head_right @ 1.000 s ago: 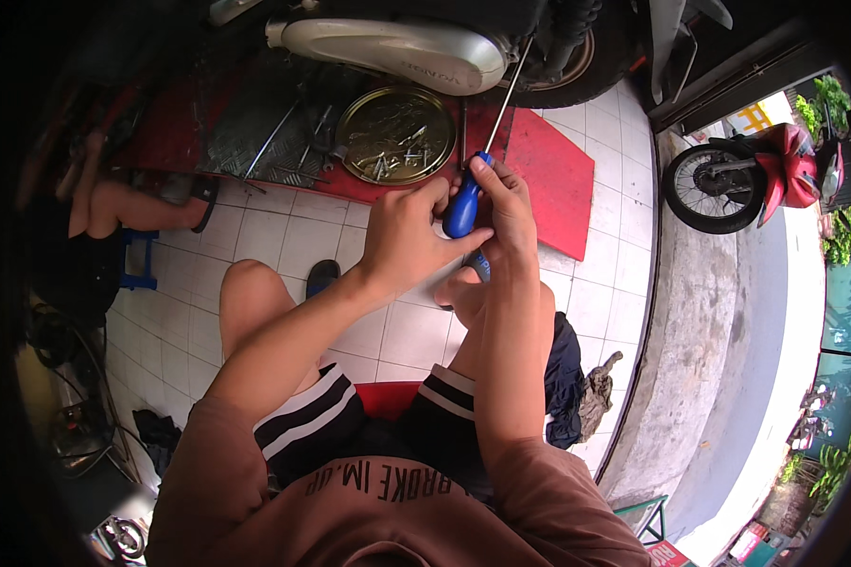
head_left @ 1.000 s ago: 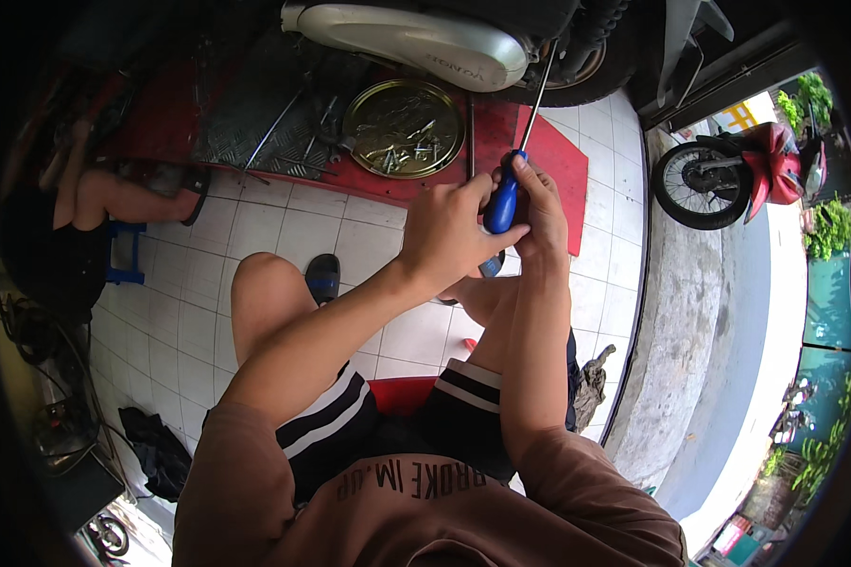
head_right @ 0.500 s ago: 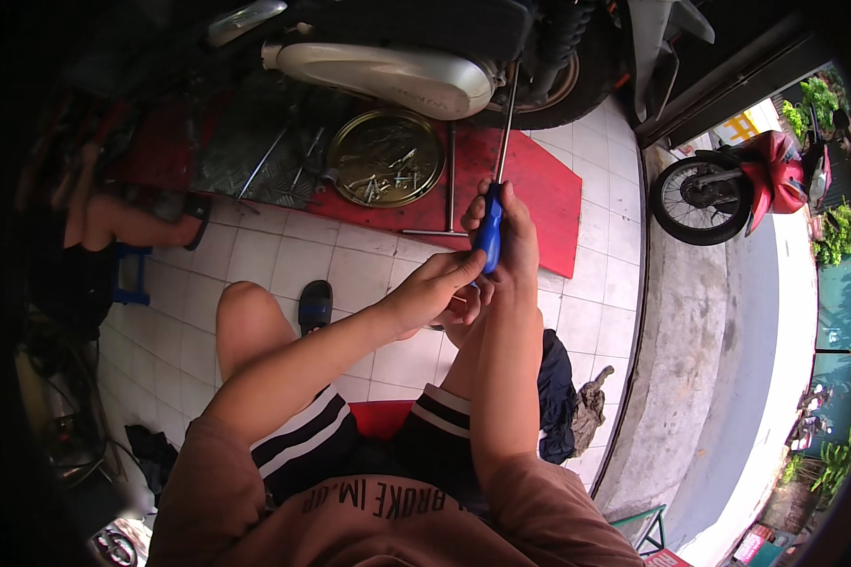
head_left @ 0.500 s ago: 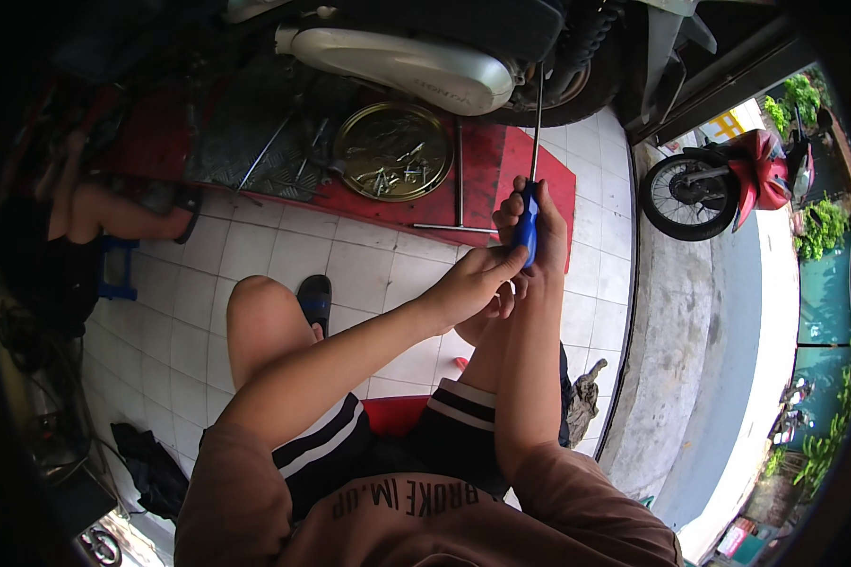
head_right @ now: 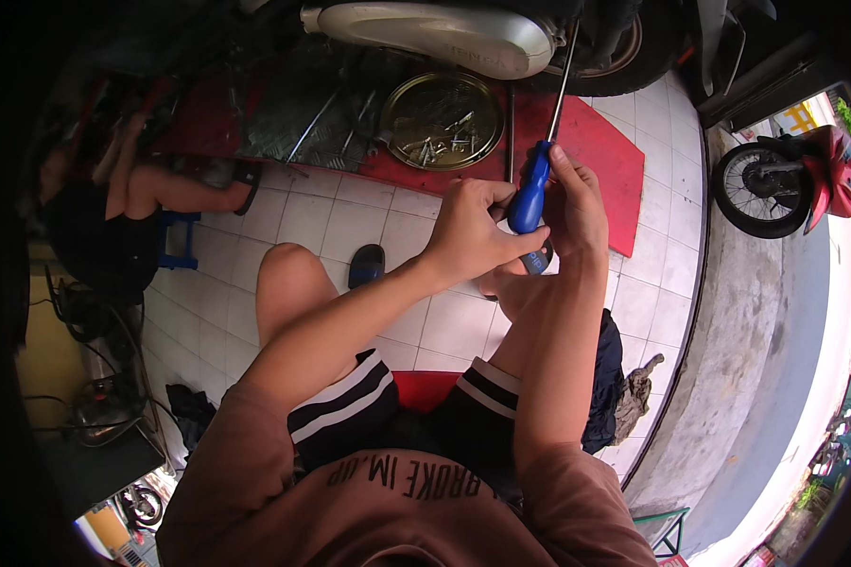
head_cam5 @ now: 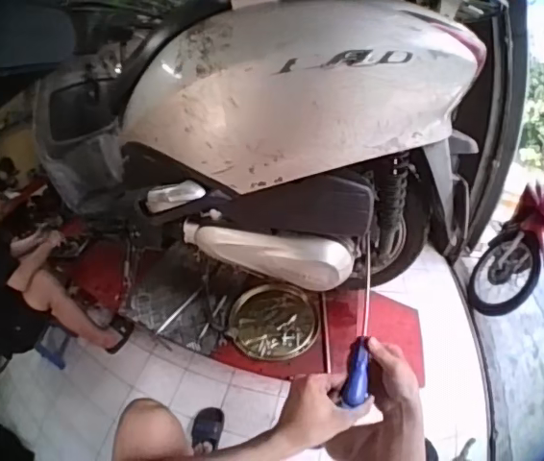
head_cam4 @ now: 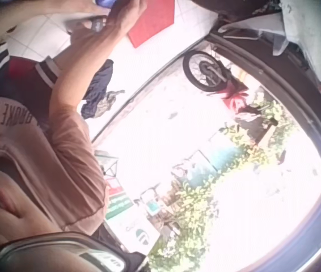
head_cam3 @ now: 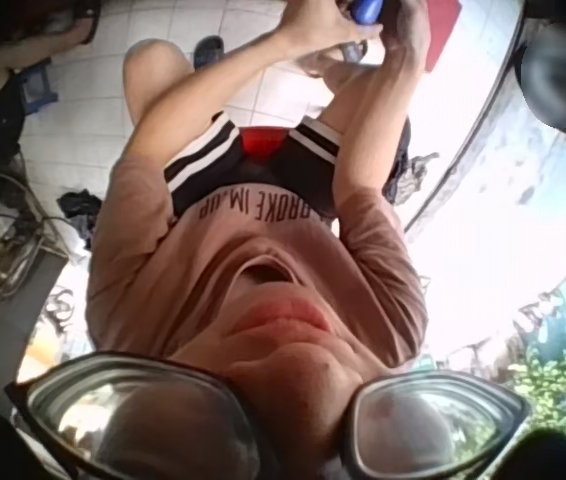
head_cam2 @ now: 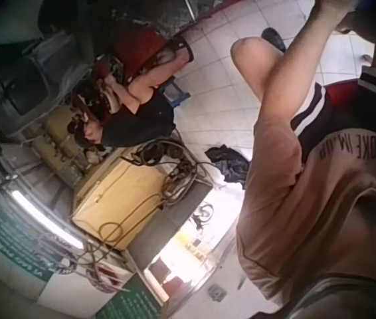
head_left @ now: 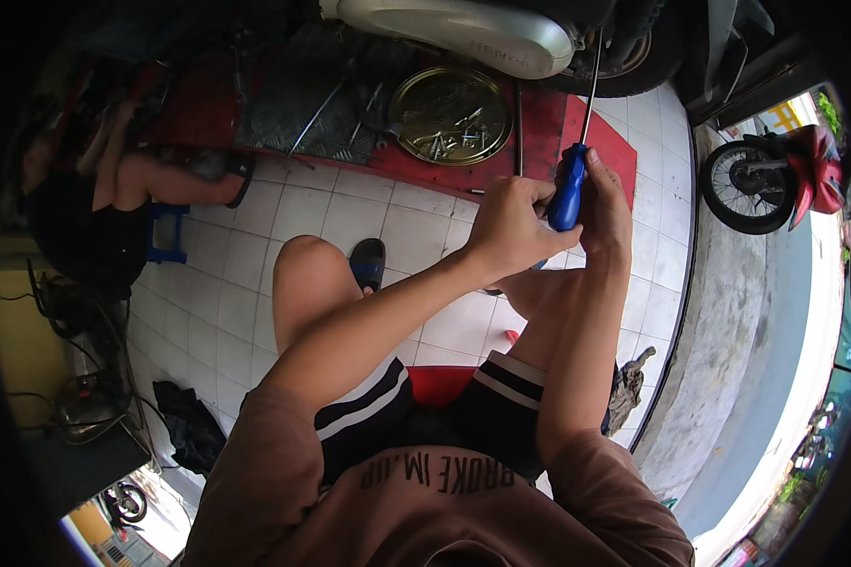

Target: The person sits on a low stool and uses a T-handle wrench and a blue screwdriver to work on the engine area of a white scooter. They repeatedly tighten and loosen bolts on the engine casing, placing removed parts into a metal tray on the floor.

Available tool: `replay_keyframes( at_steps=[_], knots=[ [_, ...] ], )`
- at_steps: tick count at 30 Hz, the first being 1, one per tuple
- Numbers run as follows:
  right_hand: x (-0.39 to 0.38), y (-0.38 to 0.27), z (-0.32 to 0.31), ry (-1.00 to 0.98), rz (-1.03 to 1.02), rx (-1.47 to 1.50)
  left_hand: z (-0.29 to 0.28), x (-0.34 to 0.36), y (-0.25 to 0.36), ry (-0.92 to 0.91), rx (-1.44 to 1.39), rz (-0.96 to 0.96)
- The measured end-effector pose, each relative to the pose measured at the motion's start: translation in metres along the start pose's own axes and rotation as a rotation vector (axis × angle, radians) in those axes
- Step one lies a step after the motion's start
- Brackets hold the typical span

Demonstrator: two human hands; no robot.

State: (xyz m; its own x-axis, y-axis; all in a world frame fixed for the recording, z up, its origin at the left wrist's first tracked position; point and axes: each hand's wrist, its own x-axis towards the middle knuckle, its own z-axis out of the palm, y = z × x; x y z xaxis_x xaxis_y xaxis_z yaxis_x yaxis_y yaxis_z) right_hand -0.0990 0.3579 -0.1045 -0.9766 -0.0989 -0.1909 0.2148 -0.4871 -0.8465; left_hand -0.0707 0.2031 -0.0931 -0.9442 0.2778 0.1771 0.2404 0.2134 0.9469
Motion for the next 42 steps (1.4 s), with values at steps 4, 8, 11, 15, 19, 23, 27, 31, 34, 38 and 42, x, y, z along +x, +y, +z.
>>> replay_keyframes(
  at_steps=[4, 8, 11, 15, 19, 23, 27, 31, 34, 38, 42],
  knots=[
    [-0.001, 0.0, 0.002, 0.021, -0.02, -0.005, -0.005, -0.004, 0.008, 0.042, 0.214, 0.112],
    [0.002, 0.0, -0.003, -0.01, -0.018, -0.02, -0.004, -0.007, 0.001, 0.036, 0.226, 0.189],
    [0.002, 0.004, -0.002, -0.021, -0.03, -0.04, -0.007, -0.015, -0.011, -0.061, 0.2, 0.106],
    [0.001, 0.007, 0.004, -0.03, -0.038, -0.038, -0.004, -0.024, -0.017, -0.202, -0.257, -0.241],
    [0.003, 0.011, 0.006, -0.107, -0.056, 0.037, -0.01, -0.028, -0.013, -0.309, -0.651, -0.473],
    [0.0, 0.015, 0.011, -0.083, -0.087, 0.095, -0.013, -0.03, -0.006, -0.341, -0.703, -0.547],
    [0.0, 0.013, 0.012, 0.047, -0.141, -0.004, -0.005, -0.027, -0.01, -0.391, -0.814, -0.555],
    [-0.003, 0.01, 0.009, 0.204, -0.198, -0.153, 0.006, -0.027, -0.012, -0.411, -0.903, -0.596],
    [-0.004, 0.01, 0.013, 0.342, -0.286, -0.343, 0.012, -0.028, -0.017, -0.408, -0.958, -0.641],
    [-0.005, 0.008, 0.015, 0.395, -0.365, -0.451, 0.016, -0.027, -0.013, -0.376, -1.005, -0.636],
    [-0.002, 0.006, 0.012, 0.285, -0.308, -0.293, 0.012, -0.026, -0.012, -0.444, -1.056, -0.622]
  ],
)
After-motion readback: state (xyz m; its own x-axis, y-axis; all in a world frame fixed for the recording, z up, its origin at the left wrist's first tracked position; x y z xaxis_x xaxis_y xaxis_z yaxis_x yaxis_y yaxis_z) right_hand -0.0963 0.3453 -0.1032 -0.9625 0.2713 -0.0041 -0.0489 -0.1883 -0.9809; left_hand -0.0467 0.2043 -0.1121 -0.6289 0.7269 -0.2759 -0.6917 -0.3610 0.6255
